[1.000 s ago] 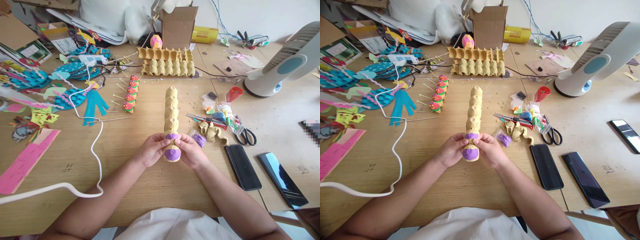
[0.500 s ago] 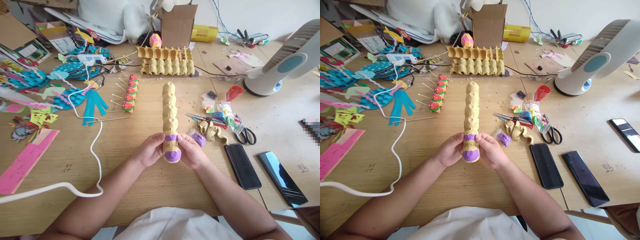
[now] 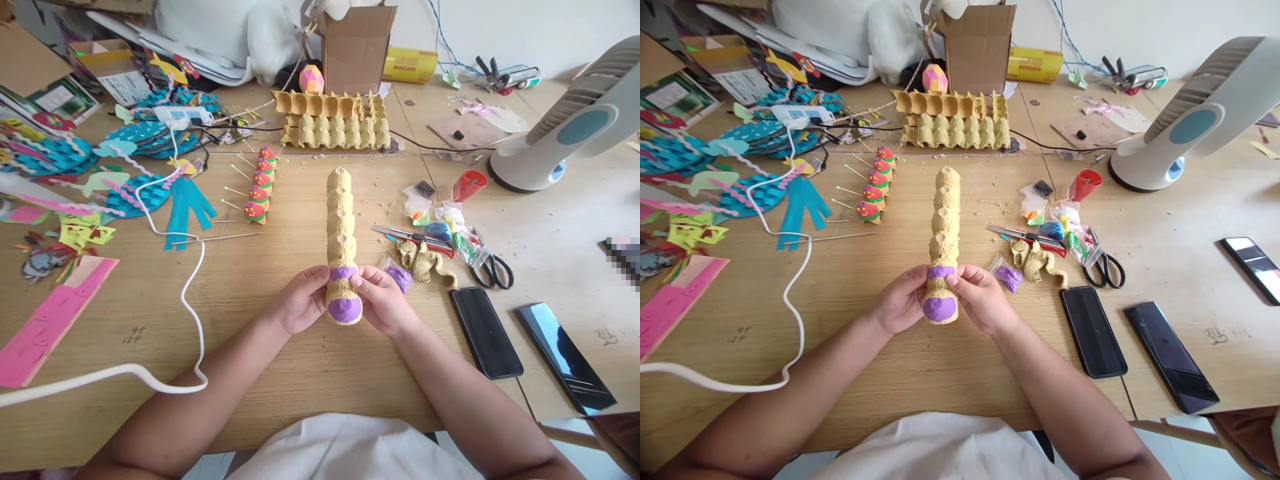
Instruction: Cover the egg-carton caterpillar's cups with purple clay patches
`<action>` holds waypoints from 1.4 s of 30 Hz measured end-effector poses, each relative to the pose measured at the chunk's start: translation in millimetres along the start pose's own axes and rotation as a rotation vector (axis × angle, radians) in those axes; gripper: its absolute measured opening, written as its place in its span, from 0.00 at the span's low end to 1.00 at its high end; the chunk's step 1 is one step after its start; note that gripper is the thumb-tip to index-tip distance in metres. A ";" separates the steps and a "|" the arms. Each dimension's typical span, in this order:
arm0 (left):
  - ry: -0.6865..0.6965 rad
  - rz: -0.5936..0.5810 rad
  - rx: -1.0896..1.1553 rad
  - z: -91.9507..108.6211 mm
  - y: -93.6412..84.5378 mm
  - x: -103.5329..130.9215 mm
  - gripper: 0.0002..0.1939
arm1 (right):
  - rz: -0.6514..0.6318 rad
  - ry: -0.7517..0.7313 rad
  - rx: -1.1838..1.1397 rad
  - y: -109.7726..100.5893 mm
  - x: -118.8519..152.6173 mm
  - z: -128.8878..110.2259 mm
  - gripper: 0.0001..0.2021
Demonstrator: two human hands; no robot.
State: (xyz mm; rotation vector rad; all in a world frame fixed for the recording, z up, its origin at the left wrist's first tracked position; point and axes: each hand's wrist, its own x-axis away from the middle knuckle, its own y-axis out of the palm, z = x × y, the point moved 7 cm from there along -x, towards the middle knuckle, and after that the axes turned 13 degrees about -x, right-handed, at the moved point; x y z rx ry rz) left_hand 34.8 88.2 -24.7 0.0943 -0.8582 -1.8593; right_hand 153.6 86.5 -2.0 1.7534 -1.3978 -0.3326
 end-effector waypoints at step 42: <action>0.072 0.105 -0.126 4.3 0.4 0.4 0.14 | 0.050 0.014 0.113 -6.8 -2.5 -1.9 0.20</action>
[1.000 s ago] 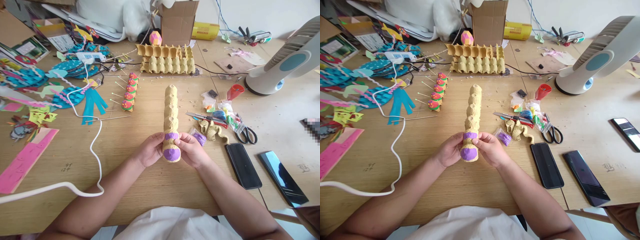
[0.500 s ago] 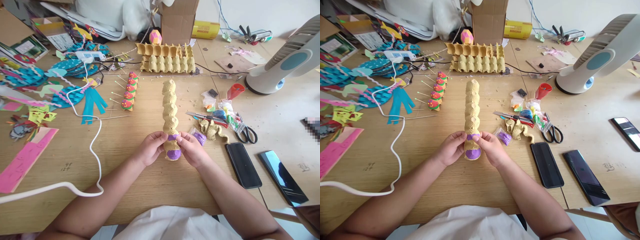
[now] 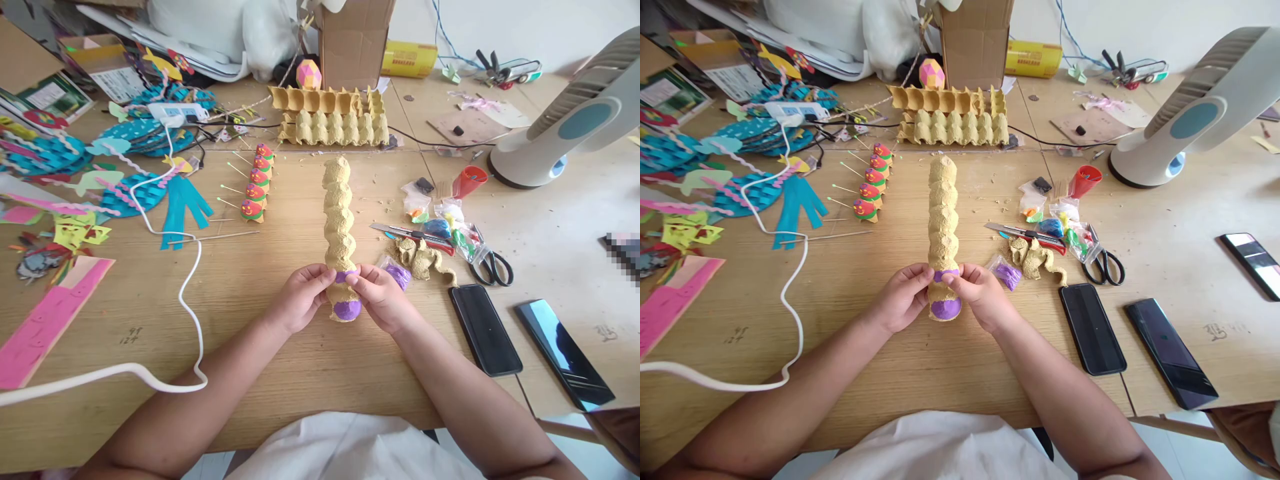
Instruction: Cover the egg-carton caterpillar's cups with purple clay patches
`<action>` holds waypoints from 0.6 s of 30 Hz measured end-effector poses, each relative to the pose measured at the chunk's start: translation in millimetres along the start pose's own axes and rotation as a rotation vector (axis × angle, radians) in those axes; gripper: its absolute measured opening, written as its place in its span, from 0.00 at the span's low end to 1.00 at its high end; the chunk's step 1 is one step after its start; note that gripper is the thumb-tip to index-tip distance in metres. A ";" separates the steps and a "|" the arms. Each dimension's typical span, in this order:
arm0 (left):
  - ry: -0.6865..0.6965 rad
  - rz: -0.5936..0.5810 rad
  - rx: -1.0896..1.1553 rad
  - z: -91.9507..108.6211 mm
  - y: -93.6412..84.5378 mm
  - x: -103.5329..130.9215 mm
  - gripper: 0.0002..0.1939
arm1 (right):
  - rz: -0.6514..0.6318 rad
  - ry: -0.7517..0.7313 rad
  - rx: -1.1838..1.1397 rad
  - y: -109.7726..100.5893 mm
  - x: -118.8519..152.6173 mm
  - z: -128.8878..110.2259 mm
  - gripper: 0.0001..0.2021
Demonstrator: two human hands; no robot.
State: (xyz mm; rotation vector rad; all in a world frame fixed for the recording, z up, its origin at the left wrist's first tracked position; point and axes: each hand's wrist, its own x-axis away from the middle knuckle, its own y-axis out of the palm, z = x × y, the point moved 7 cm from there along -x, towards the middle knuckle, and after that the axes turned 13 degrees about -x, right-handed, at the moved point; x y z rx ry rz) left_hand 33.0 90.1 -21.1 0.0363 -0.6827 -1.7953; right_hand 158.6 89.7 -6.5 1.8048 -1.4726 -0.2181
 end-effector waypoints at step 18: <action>-0.044 -0.012 0.085 1.8 0.9 -0.2 0.14 | -0.026 -0.050 0.109 2.2 -0.7 -8.2 0.15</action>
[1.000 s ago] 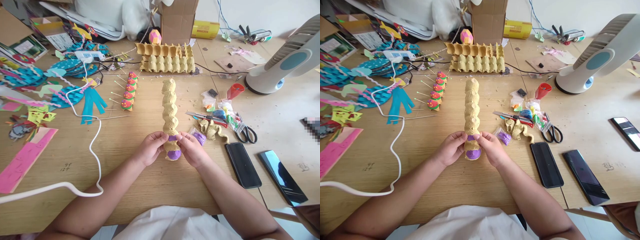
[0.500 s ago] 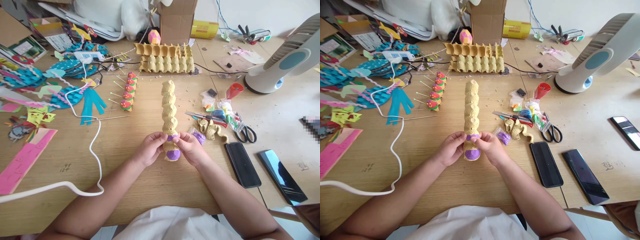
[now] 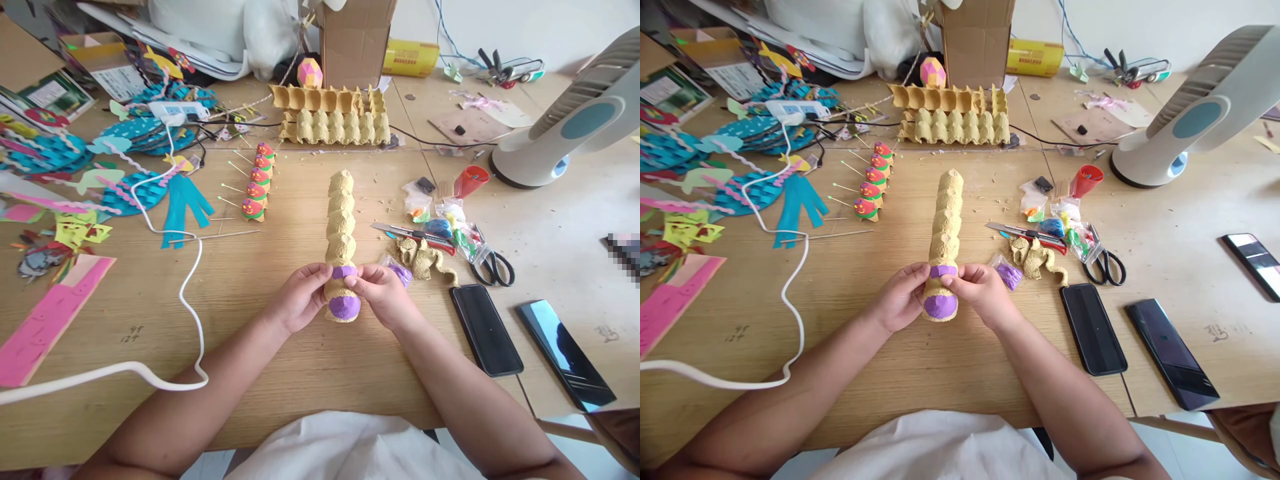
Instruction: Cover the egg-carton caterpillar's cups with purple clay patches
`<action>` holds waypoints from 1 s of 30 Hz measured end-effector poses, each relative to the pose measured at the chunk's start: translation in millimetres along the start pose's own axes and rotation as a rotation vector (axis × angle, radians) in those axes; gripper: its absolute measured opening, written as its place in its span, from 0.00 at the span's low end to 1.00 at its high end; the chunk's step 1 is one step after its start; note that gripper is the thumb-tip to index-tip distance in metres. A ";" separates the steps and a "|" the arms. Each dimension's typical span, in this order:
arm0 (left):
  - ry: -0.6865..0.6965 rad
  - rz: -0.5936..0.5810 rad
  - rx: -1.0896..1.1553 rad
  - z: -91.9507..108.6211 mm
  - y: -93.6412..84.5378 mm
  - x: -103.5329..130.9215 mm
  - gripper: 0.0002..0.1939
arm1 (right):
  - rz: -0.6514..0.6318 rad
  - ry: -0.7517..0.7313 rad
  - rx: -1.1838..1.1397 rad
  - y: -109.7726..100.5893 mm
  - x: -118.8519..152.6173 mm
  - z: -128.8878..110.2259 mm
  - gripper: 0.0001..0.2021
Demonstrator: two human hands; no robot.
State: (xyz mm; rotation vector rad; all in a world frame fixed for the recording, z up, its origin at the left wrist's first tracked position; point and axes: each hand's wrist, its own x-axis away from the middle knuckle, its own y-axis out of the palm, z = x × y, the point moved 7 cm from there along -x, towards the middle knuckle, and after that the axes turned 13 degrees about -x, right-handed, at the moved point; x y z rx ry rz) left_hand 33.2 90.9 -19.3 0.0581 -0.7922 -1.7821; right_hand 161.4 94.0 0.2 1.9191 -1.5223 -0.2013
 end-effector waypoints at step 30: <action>0.028 0.021 -0.135 1.5 1.4 0.1 0.24 | 0.059 -0.014 -0.056 -9.8 -4.7 6.2 0.23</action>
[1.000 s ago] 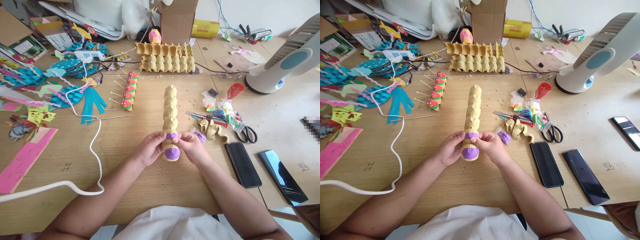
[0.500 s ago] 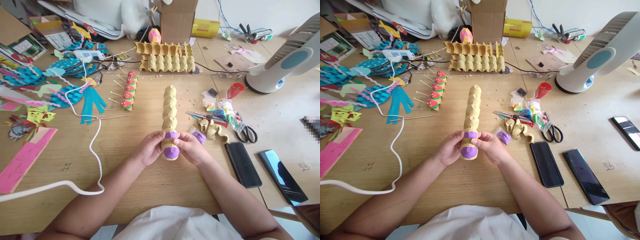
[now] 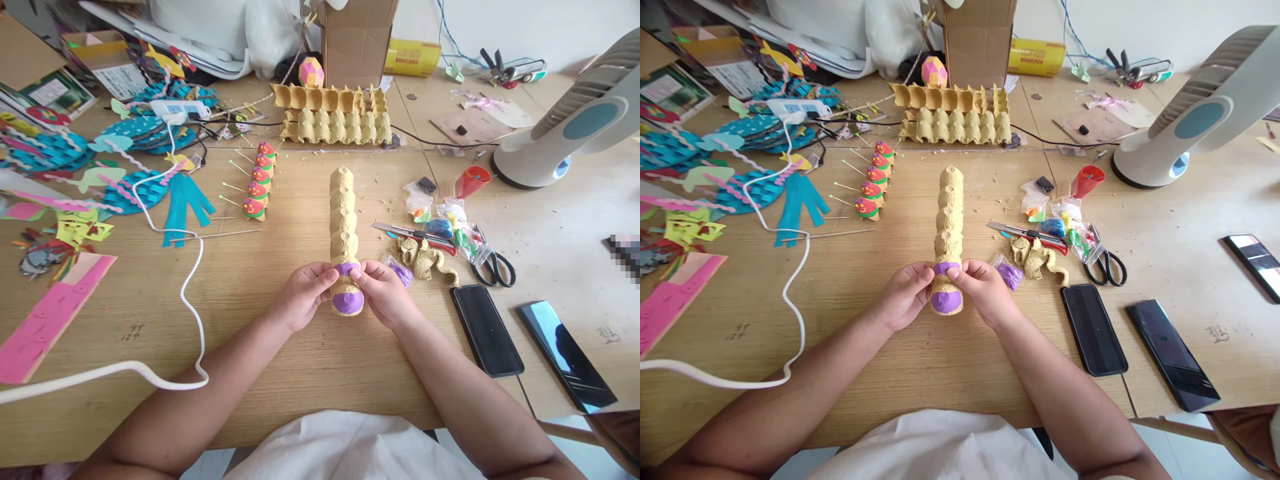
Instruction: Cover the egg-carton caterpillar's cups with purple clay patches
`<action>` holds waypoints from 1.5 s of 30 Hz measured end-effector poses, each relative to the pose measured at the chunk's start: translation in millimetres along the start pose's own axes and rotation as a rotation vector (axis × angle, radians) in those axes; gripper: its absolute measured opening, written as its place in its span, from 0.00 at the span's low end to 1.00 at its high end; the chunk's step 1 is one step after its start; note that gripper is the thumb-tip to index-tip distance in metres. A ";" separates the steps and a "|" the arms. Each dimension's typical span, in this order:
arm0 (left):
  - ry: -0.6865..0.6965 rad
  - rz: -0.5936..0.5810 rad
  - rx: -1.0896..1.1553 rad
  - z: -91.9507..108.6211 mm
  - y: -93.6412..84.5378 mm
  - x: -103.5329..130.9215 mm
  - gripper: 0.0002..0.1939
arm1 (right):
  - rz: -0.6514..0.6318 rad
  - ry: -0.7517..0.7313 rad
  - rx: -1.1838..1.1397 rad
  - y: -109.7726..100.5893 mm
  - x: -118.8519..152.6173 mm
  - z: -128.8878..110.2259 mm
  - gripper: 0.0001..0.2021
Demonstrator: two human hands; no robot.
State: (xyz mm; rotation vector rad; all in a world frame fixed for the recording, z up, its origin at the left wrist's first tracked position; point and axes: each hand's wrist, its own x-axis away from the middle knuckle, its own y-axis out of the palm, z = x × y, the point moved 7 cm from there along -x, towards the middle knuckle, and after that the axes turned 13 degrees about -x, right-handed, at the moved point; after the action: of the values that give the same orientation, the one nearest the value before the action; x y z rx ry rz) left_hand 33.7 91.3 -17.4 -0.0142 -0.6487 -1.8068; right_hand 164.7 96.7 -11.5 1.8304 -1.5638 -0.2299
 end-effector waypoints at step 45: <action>0.001 -0.023 0.067 -0.2 -2.8 0.2 0.17 | -0.073 0.024 -0.041 6.0 2.0 2.9 0.22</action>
State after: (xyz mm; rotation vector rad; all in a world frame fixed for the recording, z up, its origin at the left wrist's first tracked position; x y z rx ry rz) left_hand 31.2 91.6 -18.7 0.0393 -0.7112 -1.8057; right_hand 158.8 93.6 -9.3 1.8537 -1.4673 -0.2713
